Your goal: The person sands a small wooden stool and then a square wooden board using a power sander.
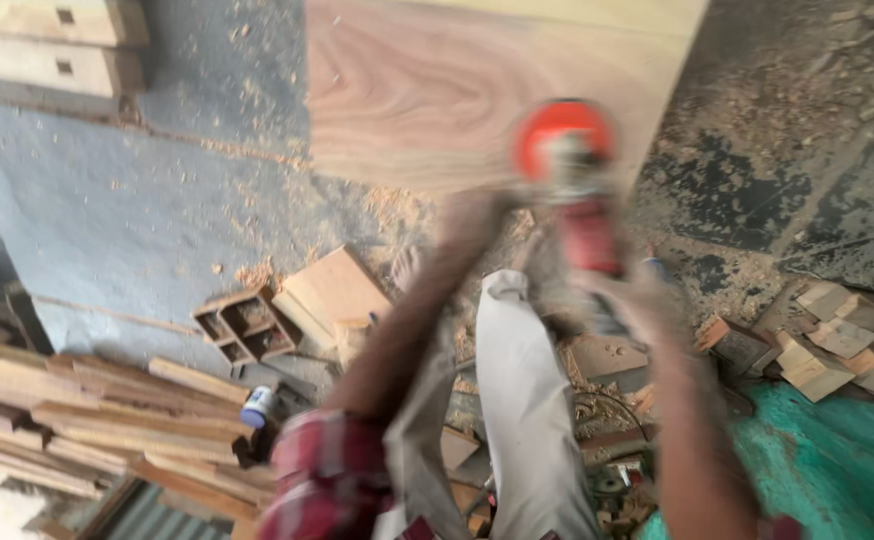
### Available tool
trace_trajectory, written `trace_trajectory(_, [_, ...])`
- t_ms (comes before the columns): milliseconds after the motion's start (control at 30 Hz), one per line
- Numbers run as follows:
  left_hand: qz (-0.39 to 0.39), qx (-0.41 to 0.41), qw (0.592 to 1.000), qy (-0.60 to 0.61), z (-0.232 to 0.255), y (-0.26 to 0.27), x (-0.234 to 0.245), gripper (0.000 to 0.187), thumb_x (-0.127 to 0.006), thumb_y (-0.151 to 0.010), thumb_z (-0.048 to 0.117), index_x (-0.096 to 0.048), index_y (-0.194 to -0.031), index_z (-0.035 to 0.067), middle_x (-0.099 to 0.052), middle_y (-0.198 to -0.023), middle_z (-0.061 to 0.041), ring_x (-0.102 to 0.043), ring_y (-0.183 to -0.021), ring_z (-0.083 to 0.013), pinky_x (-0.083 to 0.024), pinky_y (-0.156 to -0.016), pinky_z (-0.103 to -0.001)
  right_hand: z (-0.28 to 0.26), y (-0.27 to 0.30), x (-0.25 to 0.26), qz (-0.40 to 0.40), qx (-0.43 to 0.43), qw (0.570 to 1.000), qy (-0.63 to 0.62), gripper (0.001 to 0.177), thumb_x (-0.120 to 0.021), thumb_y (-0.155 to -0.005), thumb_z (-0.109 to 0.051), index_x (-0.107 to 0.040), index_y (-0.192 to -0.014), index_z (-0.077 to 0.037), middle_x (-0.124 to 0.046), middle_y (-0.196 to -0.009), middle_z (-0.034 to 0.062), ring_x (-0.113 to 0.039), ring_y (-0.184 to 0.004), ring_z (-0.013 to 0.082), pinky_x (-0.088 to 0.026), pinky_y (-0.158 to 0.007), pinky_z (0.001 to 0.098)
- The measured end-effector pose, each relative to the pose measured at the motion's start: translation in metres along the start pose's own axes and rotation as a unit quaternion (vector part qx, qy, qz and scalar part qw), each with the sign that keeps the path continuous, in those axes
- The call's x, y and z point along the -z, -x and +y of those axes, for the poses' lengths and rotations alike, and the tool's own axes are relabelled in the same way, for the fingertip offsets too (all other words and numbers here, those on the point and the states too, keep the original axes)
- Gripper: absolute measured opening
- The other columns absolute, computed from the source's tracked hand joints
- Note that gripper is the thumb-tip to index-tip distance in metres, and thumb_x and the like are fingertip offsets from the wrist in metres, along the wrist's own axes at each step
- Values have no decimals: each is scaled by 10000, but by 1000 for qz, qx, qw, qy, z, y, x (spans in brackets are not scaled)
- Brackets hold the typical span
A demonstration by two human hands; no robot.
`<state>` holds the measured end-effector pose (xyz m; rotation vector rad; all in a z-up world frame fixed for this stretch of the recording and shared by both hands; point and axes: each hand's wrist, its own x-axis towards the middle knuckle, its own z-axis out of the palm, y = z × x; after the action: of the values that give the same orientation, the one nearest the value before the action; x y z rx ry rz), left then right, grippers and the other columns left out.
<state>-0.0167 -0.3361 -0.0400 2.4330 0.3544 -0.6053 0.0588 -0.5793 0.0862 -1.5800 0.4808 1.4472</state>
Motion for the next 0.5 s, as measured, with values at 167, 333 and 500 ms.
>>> trace_trajectory(167, [-163, 45, 986, -15, 82, -12, 13, 220, -502, -1135, 166, -696, -1150, 64, -758, -919, -112, -724, -690, -145, -623, -608, -337, 23, 18, 38, 106, -24, 994, 33, 442, -735, -778, -370, -633, -1089, -72, -698, -779, 27, -606, -494, 114, -423, -316, 315])
trace_trajectory(333, [-65, 29, 997, -26, -18, -27, 17, 192, -567, -1027, 210, -719, -988, 98, -736, -823, -105, -674, -635, -171, -560, -575, -364, -3, -21, -24, 36, 46, 998, 4, 497, -812, -801, -366, -655, -1108, -8, -669, -816, 44, -613, -578, 127, -513, -471, 311])
trace_trajectory(500, [18, 120, 989, -84, -193, -15, 98, 315, -630, -1037, 330, -742, -880, 80, -684, -670, -98, -655, -561, -211, -530, -496, -399, -63, -84, -154, -69, 220, 973, 6, 656, -846, -815, -407, -592, -1299, -45, -715, -1040, -22, -698, -877, 62, -594, -810, 263])
